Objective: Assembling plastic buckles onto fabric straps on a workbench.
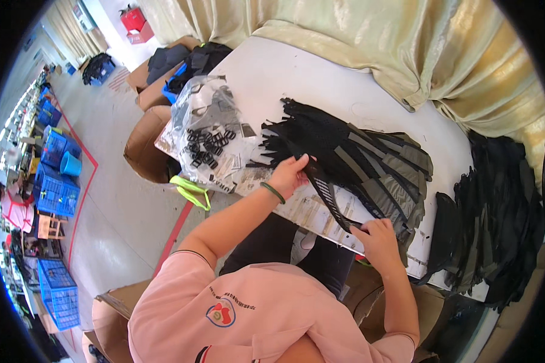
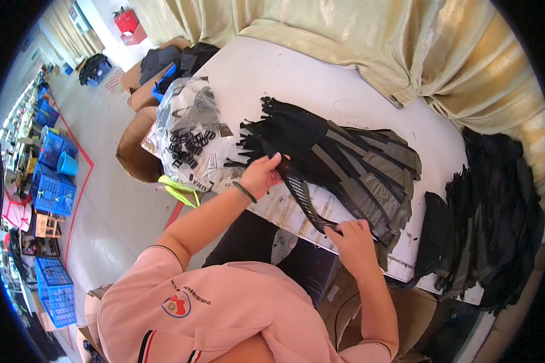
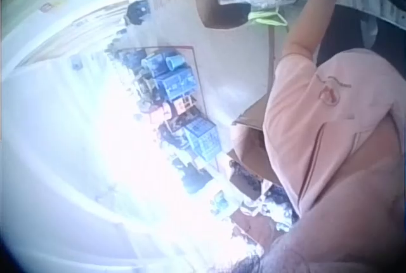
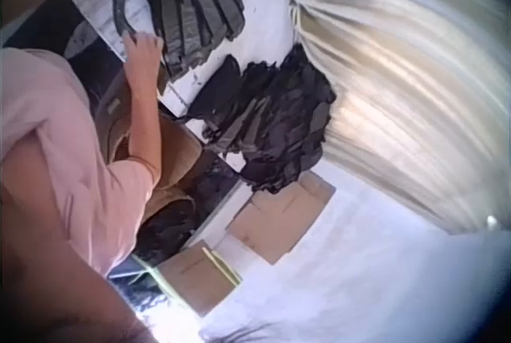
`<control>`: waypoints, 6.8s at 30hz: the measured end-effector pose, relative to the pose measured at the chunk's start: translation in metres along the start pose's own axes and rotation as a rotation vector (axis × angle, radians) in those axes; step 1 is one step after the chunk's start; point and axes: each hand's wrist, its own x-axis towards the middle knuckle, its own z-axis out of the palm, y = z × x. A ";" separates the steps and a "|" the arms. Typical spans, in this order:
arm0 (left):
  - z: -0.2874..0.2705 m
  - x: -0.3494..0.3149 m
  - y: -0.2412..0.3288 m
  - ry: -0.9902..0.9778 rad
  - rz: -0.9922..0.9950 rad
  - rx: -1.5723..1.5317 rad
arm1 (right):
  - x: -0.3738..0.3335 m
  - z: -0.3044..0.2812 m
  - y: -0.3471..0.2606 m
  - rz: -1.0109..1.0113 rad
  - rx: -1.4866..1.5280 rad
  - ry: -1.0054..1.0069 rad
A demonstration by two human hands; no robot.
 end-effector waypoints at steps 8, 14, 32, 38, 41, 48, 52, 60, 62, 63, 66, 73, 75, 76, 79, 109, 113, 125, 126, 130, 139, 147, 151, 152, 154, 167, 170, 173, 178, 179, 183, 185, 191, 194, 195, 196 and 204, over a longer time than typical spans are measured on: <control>-0.052 -0.043 0.012 0.062 0.162 0.146 | -0.043 0.016 0.016 0.214 -0.261 -0.284; -0.041 -0.076 -0.006 -0.043 0.315 0.282 | 0.087 0.075 -0.052 0.152 0.496 0.286; -0.182 -0.042 0.140 0.290 0.570 1.980 | 0.109 0.153 -0.042 0.332 0.991 -0.031; -0.115 -0.068 0.128 0.212 0.412 1.044 | 0.115 0.115 -0.048 0.439 1.202 -0.043; -0.070 -0.096 0.096 -0.174 0.235 0.608 | 0.117 0.086 -0.056 0.430 1.281 -0.023; -0.038 -0.114 0.042 -0.396 0.021 0.065 | 0.104 0.069 -0.054 0.579 1.592 -0.059; -0.036 -0.112 0.031 -0.436 -0.052 0.037 | 0.092 0.072 -0.055 0.626 1.739 -0.087; -0.033 -0.112 0.026 -0.447 -0.110 0.020 | 0.084 0.064 -0.064 0.600 1.664 -0.136; -0.033 -0.111 0.026 -0.459 -0.118 0.026 | 0.083 0.062 -0.064 0.558 1.653 -0.150; -0.034 -0.109 0.026 -0.491 -0.120 0.037 | 0.083 0.062 -0.065 0.558 1.654 -0.149; -0.030 -0.110 0.026 -0.538 -0.118 0.036 | 0.081 0.061 -0.065 0.534 1.658 -0.149; -0.022 -0.111 0.030 -0.635 -0.141 -0.010 | 0.081 0.055 -0.070 0.521 1.814 -0.180; -0.023 -0.108 0.029 -0.635 -0.134 0.004 | 0.080 0.052 -0.071 0.515 1.798 -0.187; -0.023 -0.107 0.028 -0.635 -0.127 0.018 | 0.080 0.051 -0.070 0.488 1.664 -0.199; -0.025 -0.106 0.031 -0.696 -0.147 0.061 | 0.080 0.044 -0.071 0.470 1.508 -0.233; 0.003 -0.117 -0.002 -0.181 -0.045 -0.042 | 0.077 0.049 -0.077 0.105 0.535 0.484; 0.016 -0.119 -0.001 -0.136 0.162 0.164 | 0.068 0.049 -0.079 0.255 1.200 0.381; 0.019 -0.124 -0.001 -0.200 0.475 0.584 | 0.066 0.051 -0.072 0.688 1.634 0.238; 0.016 -0.124 -0.001 -0.272 0.493 0.620 | 0.065 0.053 -0.072 0.696 1.635 0.244; 0.013 -0.123 -0.002 -0.446 0.546 0.652 | 0.062 0.055 -0.074 0.690 1.654 0.321; 0.008 -0.122 -0.002 -0.491 0.646 0.890 | 0.066 0.046 -0.067 0.671 1.357 0.142; -0.005 -0.142 -0.008 -0.422 0.235 0.538 | 0.072 0.050 -0.052 0.534 1.102 0.093; -0.045 -0.173 -0.005 -0.194 -0.043 0.234 | 0.071 0.050 0.011 0.462 0.222 0.397; -0.063 -0.176 -0.006 -0.196 -0.042 0.235 | 0.067 0.050 0.024 0.462 0.220 0.400; -0.101 -0.179 -0.012 0.102 -0.260 0.509 | 0.057 0.059 0.047 0.492 -0.271 0.315; -0.023 -0.060 -0.012 -0.066 -0.106 0.201 | 0.021 0.027 -0.063 0.016 0.039 -0.086; -0.020 -0.049 0.002 0.077 0.041 0.198 | -0.018 0.031 -0.061 0.025 0.039 -0.190; -0.025 -0.060 0.012 -0.005 0.119 0.309 | -0.048 0.031 -0.053 0.176 -0.011 -0.616; -0.023 -0.093 0.001 -0.111 0.304 0.552 | 0.030 0.052 -0.055 0.286 0.610 0.063; -0.019 -0.095 0.002 -0.147 0.553 0.786 | 0.052 0.069 -0.061 0.274 0.738 0.169; -0.001 -0.126 0.029 -0.181 0.274 0.730 | 0.105 0.094 -0.081 0.402 1.717 -0.036; -0.039 -0.117 0.048 -0.132 0.635 0.967 | 0.109 0.097 -0.087 0.407 1.583 -0.132; -0.163 -0.097 0.131 0.400 0.600 1.663 | 0.111 0.101 -0.090 0.438 1.455 -0.124; -0.181 -0.088 0.135 0.312 0.318 2.008 | 0.120 0.102 -0.098 0.399 1.372 -0.058; -0.179 -0.087 0.134 0.318 0.288 1.992 | 0.121 0.103 -0.100 0.404 1.370 -0.052; -0.177 -0.085 0.133 0.324 0.258 1.974 | 0.122 0.104 -0.101 0.339 1.359 -0.011; -0.125 -0.090 0.106 0.157 0.409 1.190 | 0.125 0.108 -0.088 0.603 1.552 -0.051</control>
